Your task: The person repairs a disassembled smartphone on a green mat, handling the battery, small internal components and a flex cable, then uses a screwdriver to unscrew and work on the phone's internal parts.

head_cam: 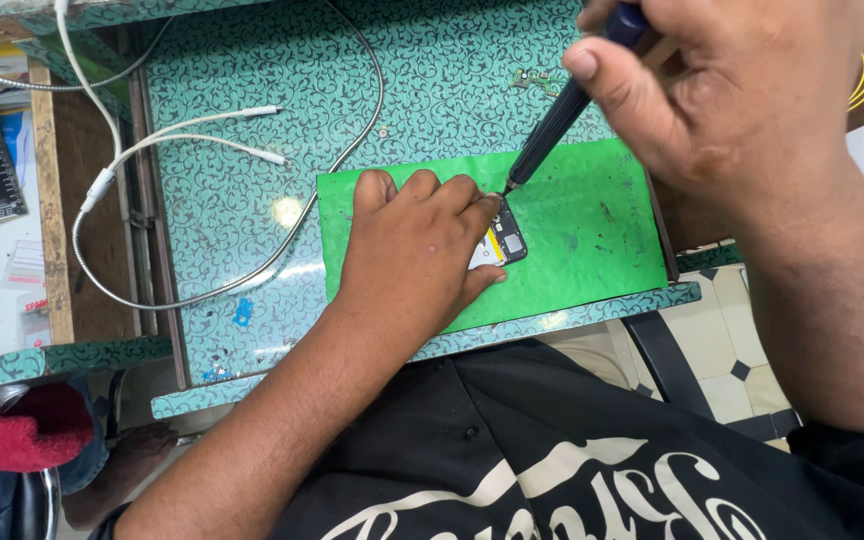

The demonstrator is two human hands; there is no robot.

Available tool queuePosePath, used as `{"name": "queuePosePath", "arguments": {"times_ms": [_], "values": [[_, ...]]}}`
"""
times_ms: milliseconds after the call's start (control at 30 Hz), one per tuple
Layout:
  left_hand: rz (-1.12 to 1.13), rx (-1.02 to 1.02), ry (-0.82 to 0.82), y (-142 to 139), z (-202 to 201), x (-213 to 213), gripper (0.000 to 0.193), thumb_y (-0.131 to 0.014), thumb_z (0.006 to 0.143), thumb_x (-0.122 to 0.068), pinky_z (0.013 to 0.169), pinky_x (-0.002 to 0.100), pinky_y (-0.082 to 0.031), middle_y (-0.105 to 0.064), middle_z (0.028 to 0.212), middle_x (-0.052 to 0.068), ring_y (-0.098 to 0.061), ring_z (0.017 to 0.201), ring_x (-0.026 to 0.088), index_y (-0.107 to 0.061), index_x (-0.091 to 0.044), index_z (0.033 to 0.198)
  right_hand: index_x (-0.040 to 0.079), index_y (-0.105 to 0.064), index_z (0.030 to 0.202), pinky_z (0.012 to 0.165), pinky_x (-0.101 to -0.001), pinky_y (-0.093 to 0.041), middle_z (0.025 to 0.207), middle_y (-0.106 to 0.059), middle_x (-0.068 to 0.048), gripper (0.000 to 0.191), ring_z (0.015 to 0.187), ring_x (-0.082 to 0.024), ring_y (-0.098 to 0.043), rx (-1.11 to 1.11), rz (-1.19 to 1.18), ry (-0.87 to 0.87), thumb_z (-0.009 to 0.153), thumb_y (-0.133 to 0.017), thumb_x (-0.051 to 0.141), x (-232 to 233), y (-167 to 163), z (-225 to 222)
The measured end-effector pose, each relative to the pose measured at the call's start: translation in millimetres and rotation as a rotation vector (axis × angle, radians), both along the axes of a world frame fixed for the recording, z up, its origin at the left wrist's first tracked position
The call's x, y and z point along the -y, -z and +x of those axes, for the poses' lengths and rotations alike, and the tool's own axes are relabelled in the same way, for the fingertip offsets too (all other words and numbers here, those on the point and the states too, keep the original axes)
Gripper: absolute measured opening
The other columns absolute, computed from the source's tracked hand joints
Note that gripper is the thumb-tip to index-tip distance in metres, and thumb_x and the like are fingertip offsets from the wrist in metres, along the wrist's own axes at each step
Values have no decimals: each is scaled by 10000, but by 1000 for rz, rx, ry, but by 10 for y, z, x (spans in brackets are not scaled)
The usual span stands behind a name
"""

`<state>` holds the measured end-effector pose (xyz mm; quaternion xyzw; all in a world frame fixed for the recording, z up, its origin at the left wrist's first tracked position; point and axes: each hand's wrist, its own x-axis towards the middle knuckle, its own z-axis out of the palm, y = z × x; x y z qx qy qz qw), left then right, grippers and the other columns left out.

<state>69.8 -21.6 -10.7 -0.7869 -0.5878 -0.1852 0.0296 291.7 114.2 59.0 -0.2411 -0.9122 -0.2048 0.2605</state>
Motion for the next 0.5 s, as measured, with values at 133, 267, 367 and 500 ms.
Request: {"name": "queuePosePath", "arguments": {"times_ms": [133,267,367,500], "values": [[-11,-7,-8,-6,3,-8,594,-840,685,-472,862,472,-354,-629,1009,-23,-568,978,201,-730,-174,1187,87,-735,988,603,-288,-396,700,-564,-5,187,595,-159,-532,4,24,7,1028,-685,263,-26,7,-22],[-5,9,-2,-2,-4,-1,603,-839,683,-472,876,471,-356,-627,1013,-23,-565,988,200,-727,-174,1196,65,-699,952,593,-304,-402,699,-558,-21,286,599,-182,-541,-4,-32,-7,1040,-711,337,-46,-25,-73],[-2,14,0,6,-11,7,609,-838,684,-472,880,472,-356,-627,1021,-23,-563,992,199,-724,-173,1201,29,-728,1072,633,-326,-445,771,-616,-55,216,659,-206,-599,-49,-95,-90,1074,-736,245,15,-37,-142],[-5,14,-1,20,-8,14,617,-837,688,-473,881,471,-358,-627,1032,-20,-561,997,201,-717,-169,1212,31,-742,1206,728,-345,-530,953,-724,-127,215,838,-256,-710,-135,-268,-137,1106,-784,218,72,-132,-228]]}}
